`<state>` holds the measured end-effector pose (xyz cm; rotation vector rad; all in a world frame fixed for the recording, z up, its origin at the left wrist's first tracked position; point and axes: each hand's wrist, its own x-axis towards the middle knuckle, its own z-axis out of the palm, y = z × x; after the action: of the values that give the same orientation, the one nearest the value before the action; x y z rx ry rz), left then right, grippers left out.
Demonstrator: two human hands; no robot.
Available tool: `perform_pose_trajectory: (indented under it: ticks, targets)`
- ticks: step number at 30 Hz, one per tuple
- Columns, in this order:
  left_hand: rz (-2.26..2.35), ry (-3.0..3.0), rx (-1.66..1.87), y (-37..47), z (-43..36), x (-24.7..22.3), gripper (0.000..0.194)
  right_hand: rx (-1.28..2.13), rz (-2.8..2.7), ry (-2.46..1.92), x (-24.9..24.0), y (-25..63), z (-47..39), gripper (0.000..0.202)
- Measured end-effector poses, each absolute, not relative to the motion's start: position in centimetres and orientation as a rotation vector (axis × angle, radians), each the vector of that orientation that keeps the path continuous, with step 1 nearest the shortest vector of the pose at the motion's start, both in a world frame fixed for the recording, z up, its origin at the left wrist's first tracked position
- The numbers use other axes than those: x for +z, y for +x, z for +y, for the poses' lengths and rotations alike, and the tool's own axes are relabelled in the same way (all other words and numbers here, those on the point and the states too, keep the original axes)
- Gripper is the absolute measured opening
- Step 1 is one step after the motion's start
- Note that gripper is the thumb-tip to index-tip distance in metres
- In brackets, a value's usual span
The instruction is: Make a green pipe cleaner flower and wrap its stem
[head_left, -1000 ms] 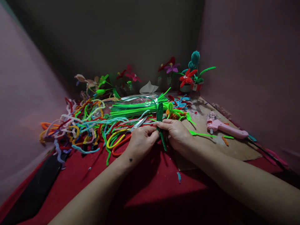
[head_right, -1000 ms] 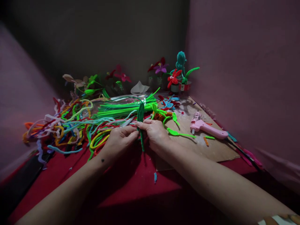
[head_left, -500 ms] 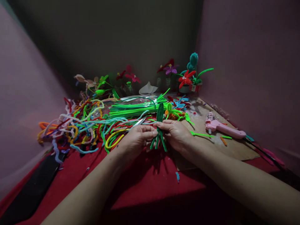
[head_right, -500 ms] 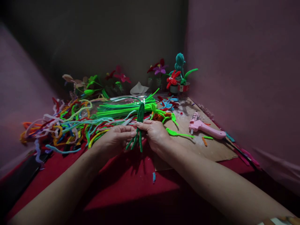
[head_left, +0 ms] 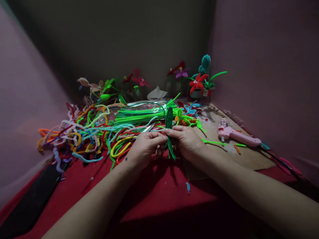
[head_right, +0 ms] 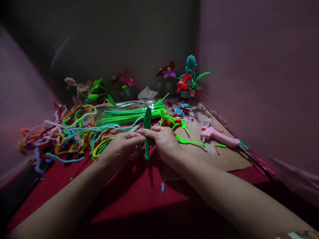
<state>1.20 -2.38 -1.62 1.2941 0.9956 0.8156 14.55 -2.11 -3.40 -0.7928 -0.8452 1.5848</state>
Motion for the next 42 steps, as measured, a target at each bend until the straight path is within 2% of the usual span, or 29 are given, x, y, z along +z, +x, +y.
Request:
perform_pose_trajectory:
  ticks: [7,13,17,24,32,37,42]
  targets:
    - [1.189,1.485,0.864,1.6,-2.9,-0.7,0.017,1.567,-0.890,-0.797,-3.5,14.6,-2.3,0.015]
    - [0.895,1.068,0.727,0.9,-2.2,-1.8,0.016,1.628,-0.766,-0.780,-2.9,14.4,-2.4,0.017]
    - [0.924,1.020,0.702,1.0,-2.2,-2.0,0.022,1.592,-0.787,-0.805,-2.9,14.4,-2.4,0.020]
    - [1.096,1.190,0.775,1.5,-2.9,-1.2,0.020,1.523,-0.844,-0.830,-3.4,14.5,-2.3,0.024]
    - [1.253,1.803,1.057,2.1,-3.1,-2.3,0.012,1.444,-0.913,-0.859,-3.8,14.5,-2.5,0.019]
    - [1.079,1.370,0.771,1.9,-2.9,-2.1,0.024,1.513,-0.831,-0.835,-3.6,14.4,-2.5,0.024]
    - [1.112,1.309,0.685,2.0,-3.0,-1.3,0.027,1.463,-0.867,-0.861,-3.7,14.4,-2.6,0.027]
